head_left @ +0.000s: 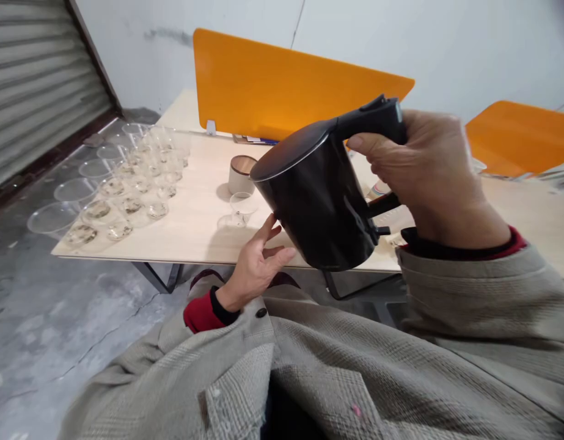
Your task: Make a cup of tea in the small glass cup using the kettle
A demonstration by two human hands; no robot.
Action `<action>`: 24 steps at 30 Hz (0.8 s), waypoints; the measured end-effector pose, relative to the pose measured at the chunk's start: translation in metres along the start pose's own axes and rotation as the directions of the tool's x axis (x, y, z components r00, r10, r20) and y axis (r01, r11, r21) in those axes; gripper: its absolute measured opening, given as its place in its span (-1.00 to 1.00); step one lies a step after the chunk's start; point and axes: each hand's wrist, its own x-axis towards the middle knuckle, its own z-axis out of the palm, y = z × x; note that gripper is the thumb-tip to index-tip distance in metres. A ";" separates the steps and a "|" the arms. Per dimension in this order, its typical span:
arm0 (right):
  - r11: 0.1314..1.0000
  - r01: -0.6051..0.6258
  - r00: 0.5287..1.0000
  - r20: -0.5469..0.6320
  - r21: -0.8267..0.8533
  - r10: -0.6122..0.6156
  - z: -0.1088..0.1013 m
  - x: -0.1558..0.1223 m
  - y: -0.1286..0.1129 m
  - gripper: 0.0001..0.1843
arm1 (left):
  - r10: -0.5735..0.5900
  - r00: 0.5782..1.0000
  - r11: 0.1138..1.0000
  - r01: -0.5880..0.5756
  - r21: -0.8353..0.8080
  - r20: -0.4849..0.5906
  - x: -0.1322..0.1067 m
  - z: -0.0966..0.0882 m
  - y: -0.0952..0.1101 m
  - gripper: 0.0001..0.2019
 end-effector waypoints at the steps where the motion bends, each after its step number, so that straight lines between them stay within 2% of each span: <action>1: 0.999 0.021 0.999 0.029 -0.045 -0.020 0.000 0.002 -0.001 -0.59 | -0.004 1.000 1.000 0.004 -0.023 0.003 -0.001 0.002 -0.001 -0.12; 6: 0.967 0.108 0.987 0.142 -0.232 -0.076 0.006 0.016 -0.001 -0.54 | -0.065 0.997 0.991 0.069 -0.113 0.040 -0.007 0.007 -0.008 -0.08; 11: 0.935 0.069 0.984 0.180 -0.348 -0.005 0.014 0.024 -0.009 -0.45 | -0.086 0.994 0.982 0.094 -0.164 0.061 -0.006 0.008 -0.012 -0.05; 16: 0.918 0.094 0.977 0.212 -0.385 -0.012 0.021 0.030 -0.018 -0.39 | -0.067 0.995 0.975 0.082 -0.205 0.080 -0.002 0.009 -0.017 -0.07; 21: 0.881 0.007 0.975 0.201 -0.472 0.100 0.030 0.033 -0.034 -0.32 | -0.051 0.993 0.970 0.075 -0.230 0.107 0.001 0.010 -0.019 -0.06; 24: 0.863 -0.004 0.968 0.214 -0.505 0.130 0.034 0.034 -0.039 -0.31 | -0.056 0.991 0.966 0.083 -0.245 0.118 0.001 0.011 -0.020 -0.05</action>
